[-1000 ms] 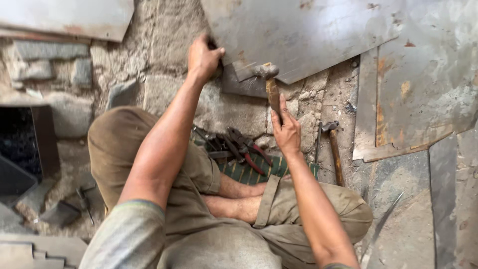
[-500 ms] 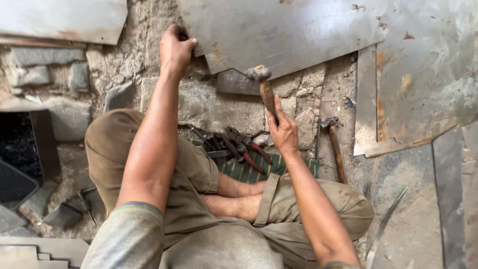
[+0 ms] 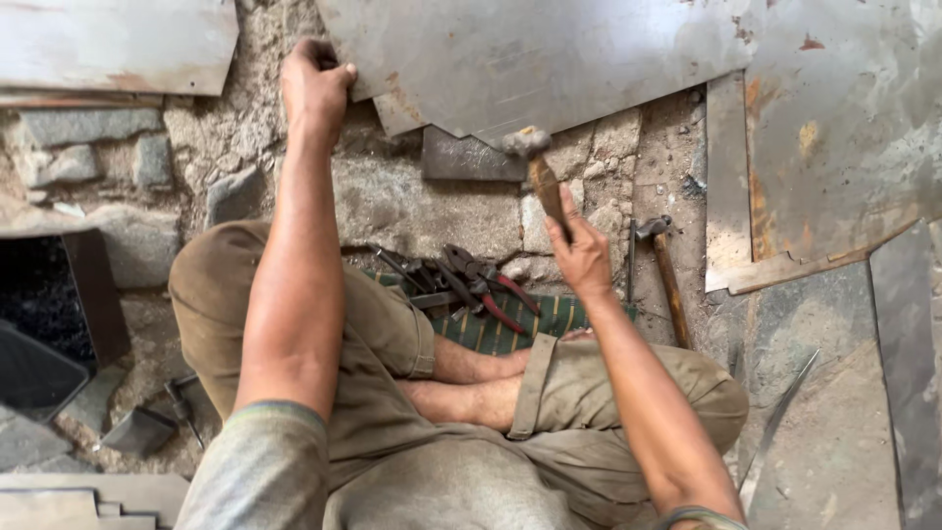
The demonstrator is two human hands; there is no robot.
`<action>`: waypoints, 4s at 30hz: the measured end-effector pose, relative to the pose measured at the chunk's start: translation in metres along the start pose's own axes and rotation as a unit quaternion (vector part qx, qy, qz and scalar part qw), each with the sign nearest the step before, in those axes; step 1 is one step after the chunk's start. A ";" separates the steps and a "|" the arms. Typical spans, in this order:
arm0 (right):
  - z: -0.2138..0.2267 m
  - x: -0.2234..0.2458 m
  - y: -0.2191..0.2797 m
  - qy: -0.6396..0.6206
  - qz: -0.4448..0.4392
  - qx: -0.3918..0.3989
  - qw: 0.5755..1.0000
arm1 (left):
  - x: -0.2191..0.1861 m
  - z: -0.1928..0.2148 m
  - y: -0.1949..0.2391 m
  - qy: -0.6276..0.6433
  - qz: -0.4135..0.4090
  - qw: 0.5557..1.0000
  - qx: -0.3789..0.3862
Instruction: The person hammers, marks, and cuts large metal sheets while sitting on a stone floor. They use a hammer to flatten edges and a punch to mark points on the metal.
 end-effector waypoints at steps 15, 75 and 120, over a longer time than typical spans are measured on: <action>-0.016 0.018 -0.021 -0.027 -0.032 0.034 0.999 | -0.009 0.000 0.002 -0.033 0.006 0.999 0.019; -0.011 -0.002 0.145 -0.651 -0.422 0.002 0.631 | 0.038 -0.111 0.359 -0.547 -0.586 0.552 0.233; 0.027 0.044 0.158 -0.721 -0.470 0.057 0.506 | -0.014 -0.123 0.069 0.208 -0.131 0.951 0.188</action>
Point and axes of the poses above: each hand's wrist, its own y-axis away from the middle knuckle, its own z-axis out of the back of the hand, x = y × z, the point moved 6 cm from there along -y, towards the middle knuckle, and after that the axes turned 5 degrees about -y, right-handed, at the moved point
